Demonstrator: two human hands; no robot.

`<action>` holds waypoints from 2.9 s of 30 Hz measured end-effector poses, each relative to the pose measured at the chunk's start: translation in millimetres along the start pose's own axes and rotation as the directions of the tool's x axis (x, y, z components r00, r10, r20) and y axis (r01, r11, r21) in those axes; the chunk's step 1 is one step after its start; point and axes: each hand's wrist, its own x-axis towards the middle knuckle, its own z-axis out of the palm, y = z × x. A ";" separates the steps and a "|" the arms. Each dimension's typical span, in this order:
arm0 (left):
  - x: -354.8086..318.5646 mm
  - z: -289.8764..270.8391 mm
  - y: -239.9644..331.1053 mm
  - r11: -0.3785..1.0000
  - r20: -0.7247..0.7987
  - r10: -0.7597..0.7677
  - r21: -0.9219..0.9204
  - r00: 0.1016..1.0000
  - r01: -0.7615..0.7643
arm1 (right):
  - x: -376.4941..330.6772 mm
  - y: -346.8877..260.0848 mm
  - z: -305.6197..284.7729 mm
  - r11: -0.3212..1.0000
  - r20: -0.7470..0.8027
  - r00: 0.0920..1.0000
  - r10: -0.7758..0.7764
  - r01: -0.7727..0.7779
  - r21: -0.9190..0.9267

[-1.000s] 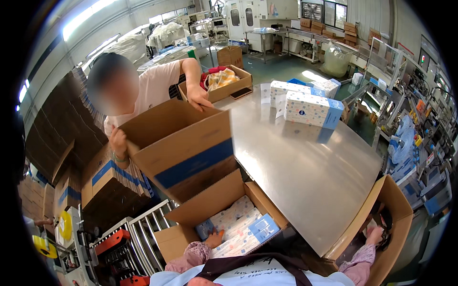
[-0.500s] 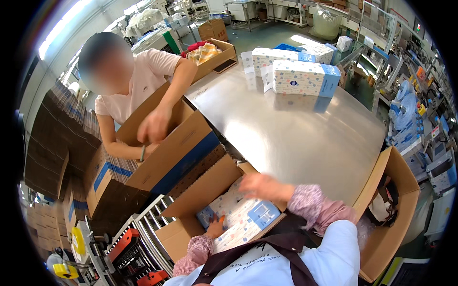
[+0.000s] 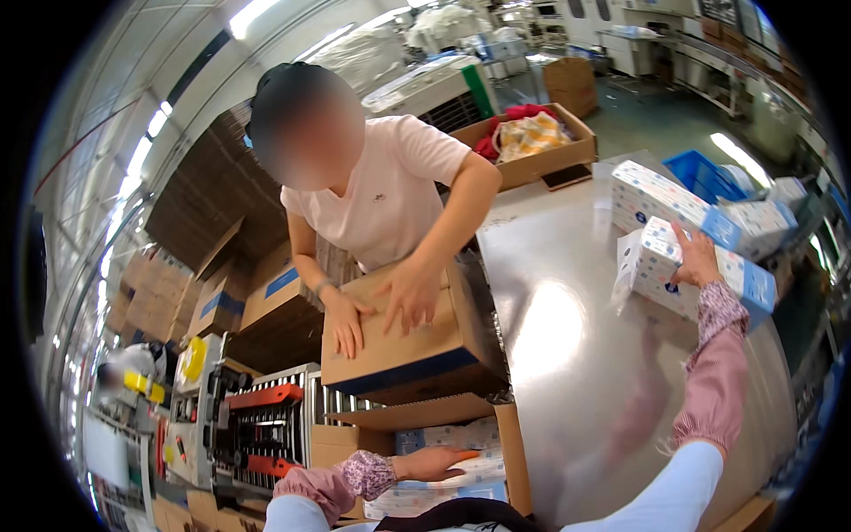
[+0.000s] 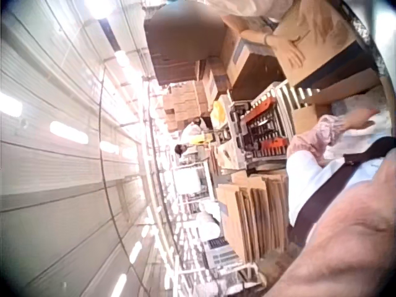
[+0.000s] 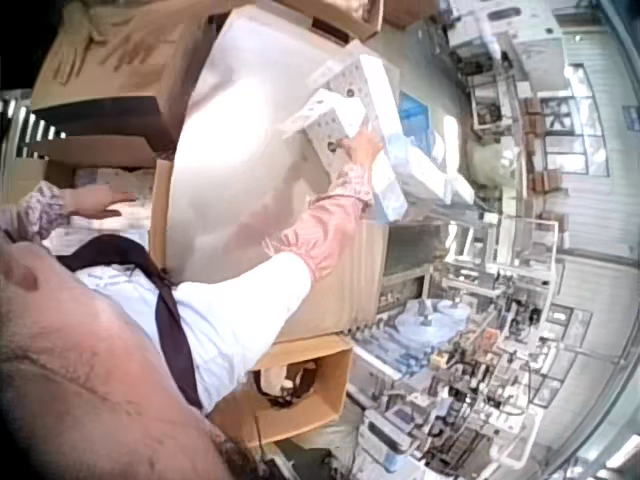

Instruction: The person packages blue and white tissue boxes into cardboard containers by hand, working at a metal table in an industrial facility. They take individual packages from a pile, place them into open boxes, fold the cardboard flaps, and move the boxes onto a conveyor system for sealing.

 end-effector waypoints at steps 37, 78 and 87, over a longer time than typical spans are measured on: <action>-155.3 -89.4 55.4 0.677 -0.893 -0.069 -0.369 0.444 -0.637 | -292.1 -83.8 -51.1 0.895 0.181 0.932 0.314 -0.354 0.272; -225.2 155.9 -153.2 0.852 -0.786 -0.331 -0.011 0.522 0.524 | -351.4 -500.3 60.4 0.651 -0.092 0.751 -0.654 0.620 0.439; -220.0 165.1 -144.8 0.814 -0.841 -0.378 -0.102 0.388 0.572 | -330.8 -489.9 82.0 0.542 -0.188 0.950 -0.250 0.298 0.786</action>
